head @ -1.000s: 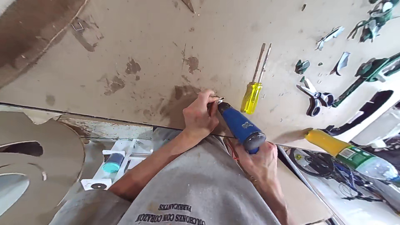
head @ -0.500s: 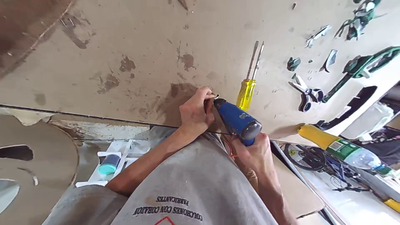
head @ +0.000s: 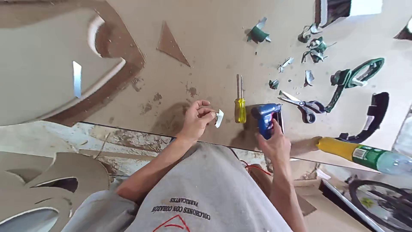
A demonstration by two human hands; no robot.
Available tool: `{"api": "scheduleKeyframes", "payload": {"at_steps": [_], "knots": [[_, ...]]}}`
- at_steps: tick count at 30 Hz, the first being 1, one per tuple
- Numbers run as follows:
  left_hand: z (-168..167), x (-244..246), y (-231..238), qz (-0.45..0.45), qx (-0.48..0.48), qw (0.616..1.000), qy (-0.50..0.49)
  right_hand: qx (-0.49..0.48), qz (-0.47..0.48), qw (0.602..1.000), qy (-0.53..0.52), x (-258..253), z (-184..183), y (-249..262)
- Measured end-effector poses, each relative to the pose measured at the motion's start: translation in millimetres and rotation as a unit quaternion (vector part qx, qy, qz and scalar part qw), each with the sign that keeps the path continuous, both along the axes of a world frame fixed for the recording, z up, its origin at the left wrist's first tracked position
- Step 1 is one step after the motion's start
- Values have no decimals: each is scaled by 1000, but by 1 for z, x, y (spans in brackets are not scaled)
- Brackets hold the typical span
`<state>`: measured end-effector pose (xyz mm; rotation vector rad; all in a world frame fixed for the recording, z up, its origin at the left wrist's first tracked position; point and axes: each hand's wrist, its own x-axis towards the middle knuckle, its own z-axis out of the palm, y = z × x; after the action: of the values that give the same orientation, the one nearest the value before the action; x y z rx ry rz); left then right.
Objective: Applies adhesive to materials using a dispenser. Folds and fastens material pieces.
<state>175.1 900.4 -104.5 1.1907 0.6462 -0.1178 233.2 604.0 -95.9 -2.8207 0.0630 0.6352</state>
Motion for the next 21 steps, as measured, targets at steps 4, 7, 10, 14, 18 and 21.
{"api": "scheduleKeyframes", "payload": {"at_steps": [4, 7, 10, 14, 18, 21], "knots": [[36, 0, -4, -10, 55, 993, -100, -23, 22, 999, -39, -12, -6, 16], [42, -4, -10, -33, 269, 952, -145, 87, 65, 978, -177, -24, 19, 32], [35, -10, -20, -67, 312, 938, -134, 322, 137, 922, -162, -28, 34, 61], [40, -13, -31, -84, 287, 945, -136, 407, 181, 880, -167, -27, 30, 93], [41, -15, -33, -70, 251, 954, -145, 451, 137, 857, -209, -27, 16, 102], [26, -19, -30, -71, 176, 973, -128, 484, 76, 843, -224, -31, 0, 115]]}}
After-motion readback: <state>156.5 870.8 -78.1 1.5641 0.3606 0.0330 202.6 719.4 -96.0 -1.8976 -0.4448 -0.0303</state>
